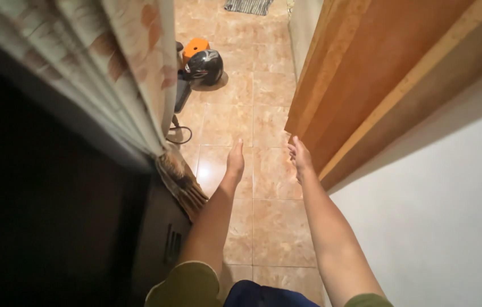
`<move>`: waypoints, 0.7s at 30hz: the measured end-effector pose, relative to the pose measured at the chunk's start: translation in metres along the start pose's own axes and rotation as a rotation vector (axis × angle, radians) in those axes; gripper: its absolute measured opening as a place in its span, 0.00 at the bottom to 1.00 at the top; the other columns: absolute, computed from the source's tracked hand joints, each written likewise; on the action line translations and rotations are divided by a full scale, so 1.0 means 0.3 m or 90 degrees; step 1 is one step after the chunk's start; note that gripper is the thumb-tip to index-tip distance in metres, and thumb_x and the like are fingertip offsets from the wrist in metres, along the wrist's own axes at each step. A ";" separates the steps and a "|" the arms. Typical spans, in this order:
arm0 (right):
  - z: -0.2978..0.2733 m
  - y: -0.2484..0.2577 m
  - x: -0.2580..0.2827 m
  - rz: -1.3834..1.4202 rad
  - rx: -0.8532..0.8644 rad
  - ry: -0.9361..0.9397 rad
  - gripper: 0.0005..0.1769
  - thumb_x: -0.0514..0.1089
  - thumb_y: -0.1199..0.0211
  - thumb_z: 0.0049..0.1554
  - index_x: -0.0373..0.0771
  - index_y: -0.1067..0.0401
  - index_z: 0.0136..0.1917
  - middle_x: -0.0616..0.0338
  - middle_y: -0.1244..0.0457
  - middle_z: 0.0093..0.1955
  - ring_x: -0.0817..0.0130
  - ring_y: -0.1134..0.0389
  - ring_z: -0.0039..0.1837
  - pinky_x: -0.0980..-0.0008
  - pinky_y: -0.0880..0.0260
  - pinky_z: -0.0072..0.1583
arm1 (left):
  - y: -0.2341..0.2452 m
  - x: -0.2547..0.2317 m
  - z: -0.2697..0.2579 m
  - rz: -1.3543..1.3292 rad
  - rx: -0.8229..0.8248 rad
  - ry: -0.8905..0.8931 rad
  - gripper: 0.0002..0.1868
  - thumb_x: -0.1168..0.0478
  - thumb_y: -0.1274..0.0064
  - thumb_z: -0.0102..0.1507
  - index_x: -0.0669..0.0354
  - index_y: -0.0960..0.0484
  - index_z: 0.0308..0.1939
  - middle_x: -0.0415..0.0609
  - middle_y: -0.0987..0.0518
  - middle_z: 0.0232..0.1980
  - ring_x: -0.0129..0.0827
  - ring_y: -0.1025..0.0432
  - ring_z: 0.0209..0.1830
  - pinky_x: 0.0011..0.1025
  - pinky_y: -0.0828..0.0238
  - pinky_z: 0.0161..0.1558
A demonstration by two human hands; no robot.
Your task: The person organizes various household items including a suitcase, a package, and footwear.
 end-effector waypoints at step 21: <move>1.503 -0.174 0.275 -0.016 0.117 -0.002 0.49 0.74 0.50 0.61 0.36 0.45 0.80 0.43 0.43 0.78 0.47 0.44 0.78 0.46 0.50 0.77 | -0.193 -0.017 1.120 -0.014 -0.130 0.008 0.34 0.45 0.61 0.70 0.72 0.28 0.67 0.59 0.29 0.72 0.42 0.38 0.75 0.33 0.47 0.73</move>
Point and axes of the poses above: each hand's wrist, its own z-axis towards the middle knuckle, its own y-axis out of the back of the hand, x = y × z, the point moved 5 cm from there along z, towards the middle knuckle
